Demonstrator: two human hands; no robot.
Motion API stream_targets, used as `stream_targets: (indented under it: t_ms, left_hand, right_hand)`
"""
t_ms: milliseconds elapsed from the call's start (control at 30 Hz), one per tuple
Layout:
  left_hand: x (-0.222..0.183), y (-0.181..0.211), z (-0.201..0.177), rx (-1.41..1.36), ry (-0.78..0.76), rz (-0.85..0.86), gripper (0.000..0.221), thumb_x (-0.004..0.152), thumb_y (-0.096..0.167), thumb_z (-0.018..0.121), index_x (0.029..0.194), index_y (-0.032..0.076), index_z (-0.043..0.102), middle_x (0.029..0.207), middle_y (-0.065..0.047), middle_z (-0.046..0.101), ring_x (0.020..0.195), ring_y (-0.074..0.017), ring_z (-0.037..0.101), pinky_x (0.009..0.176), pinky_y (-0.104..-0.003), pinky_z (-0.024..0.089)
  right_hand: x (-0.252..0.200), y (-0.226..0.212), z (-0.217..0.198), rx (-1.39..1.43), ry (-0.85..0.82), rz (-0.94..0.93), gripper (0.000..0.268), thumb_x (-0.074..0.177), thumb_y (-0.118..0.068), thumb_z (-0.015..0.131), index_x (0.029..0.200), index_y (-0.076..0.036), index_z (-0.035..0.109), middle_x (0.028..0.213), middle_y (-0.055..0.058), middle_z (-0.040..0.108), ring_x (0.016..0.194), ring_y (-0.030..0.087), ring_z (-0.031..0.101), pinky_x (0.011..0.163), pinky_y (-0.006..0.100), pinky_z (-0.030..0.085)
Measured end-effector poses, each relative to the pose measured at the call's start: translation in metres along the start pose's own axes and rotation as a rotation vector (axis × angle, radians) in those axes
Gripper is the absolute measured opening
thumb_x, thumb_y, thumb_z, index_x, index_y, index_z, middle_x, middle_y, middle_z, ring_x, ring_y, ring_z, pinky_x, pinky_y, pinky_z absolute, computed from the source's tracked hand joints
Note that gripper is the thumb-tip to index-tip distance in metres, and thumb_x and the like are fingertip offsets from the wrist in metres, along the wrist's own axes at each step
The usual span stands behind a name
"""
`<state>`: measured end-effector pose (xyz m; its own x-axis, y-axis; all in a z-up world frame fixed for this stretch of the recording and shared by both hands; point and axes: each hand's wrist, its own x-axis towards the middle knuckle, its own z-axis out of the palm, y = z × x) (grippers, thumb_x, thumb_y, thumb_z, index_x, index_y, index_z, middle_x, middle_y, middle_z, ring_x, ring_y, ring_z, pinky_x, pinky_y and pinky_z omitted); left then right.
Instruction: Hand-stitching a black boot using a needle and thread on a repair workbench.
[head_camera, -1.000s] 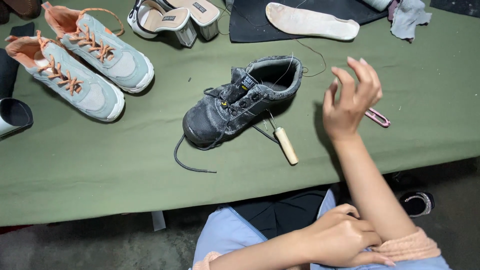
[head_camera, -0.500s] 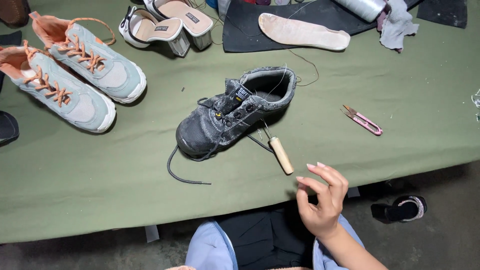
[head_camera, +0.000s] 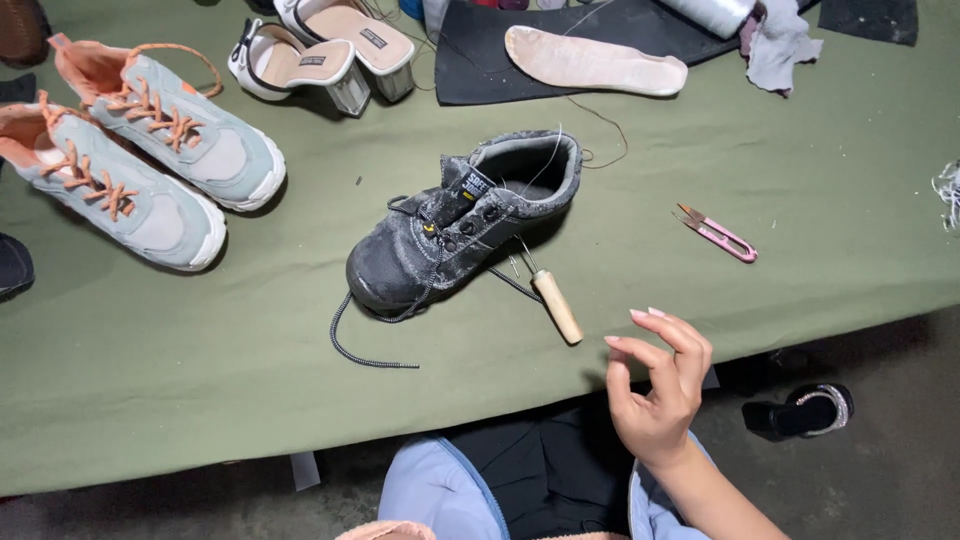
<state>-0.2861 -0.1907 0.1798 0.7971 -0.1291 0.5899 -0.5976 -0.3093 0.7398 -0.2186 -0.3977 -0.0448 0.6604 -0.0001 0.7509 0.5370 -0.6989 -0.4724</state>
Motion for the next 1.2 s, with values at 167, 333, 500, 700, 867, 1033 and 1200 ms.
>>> stream_targets:
  t_ms: [167,333,500,700,867,1033,1200]
  left_hand:
    - [0.033,-0.055,0.018,0.370,0.183,0.279,0.038,0.099,0.004,0.038,0.096,0.013,0.075,0.100,-0.002,0.079,0.096,-0.0236,0.079,0.089,-0.035,0.062]
    - [0.061,-0.199,0.044,0.480,0.024,0.249,0.025,0.093,-0.006,0.061,0.116,0.002,0.069,0.117,-0.013,0.068,0.114,-0.0348,0.064,0.101,-0.047,0.053]
    - [0.079,-0.269,0.062,0.774,-0.201,0.351,0.041,0.074,0.025,0.093,0.095,0.005,0.064,0.093,-0.010,0.064,0.099,-0.0309,0.061,0.092,-0.041,0.047]
    - [0.096,-0.287,0.061,0.860,-0.349,0.325,0.041,0.068,0.042,0.094,0.068,0.011,0.067,0.062,0.001,0.060,0.084,-0.0250,0.055,0.094,-0.041,0.041]
    - [0.127,-0.296,0.042,0.702,-0.392,0.152,0.038,0.077,0.049,0.085,0.073,0.014,0.072,0.067,0.000,0.062,0.083,-0.0228,0.057,0.092,-0.044,0.035]
    - [0.150,-0.314,0.033,0.612,-0.397,-0.047,0.038,0.072,0.054,0.085,0.079,0.017,0.076,0.068,-0.005,0.064,0.081,-0.0218,0.061,0.096,-0.038,0.032]
    - [0.154,-0.306,0.027,0.529,-0.400,-0.100,0.037,0.066,0.048,0.088,0.076,0.015,0.074,0.061,-0.010,0.066,0.076,-0.0254,0.066,0.097,-0.035,0.031]
  right_hand:
    - [0.007,0.007,-0.001,0.018,-0.087,0.142,0.018,0.094,0.004,0.067,0.108,-0.007,0.071,0.129,0.018,0.061,0.115,0.031,0.056,0.096,0.038,0.051]
    - [0.025,0.002,0.016,0.132,-0.367,0.292,0.031,0.097,-0.016,0.064,0.127,-0.007,0.065,0.136,0.016,0.050,0.130,0.028,0.054,0.110,0.040,0.045]
    - [0.025,0.009,0.046,0.204,-0.593,0.372,0.054,0.095,-0.024,0.065,0.144,-0.006,0.050,0.142,0.017,0.046,0.134,0.030,0.052,0.115,0.041,0.040]
    - [0.041,0.011,0.059,0.266,-0.688,0.439,0.051,0.100,-0.014,0.053,0.150,-0.007,0.043,0.140,0.014,0.054,0.130,0.029,0.056,0.107,0.040,0.044]
    - [0.082,-0.005,0.048,0.099,-0.758,0.572,0.052,0.099,-0.017,0.048,0.150,-0.025,0.049,0.125,0.001,0.057,0.097,0.021,0.065,0.080,0.039,0.052]
    - [0.125,-0.007,0.052,-0.204,-0.861,0.425,0.041,0.101,-0.030,0.050,0.141,-0.037,0.057,0.108,-0.004,0.060,0.084,0.029,0.071,0.068,0.049,0.059]
    - [0.159,-0.017,0.052,-0.404,-1.006,0.254,0.032,0.102,-0.030,0.051,0.131,-0.036,0.062,0.095,-0.005,0.062,0.078,0.032,0.077,0.065,0.051,0.064]
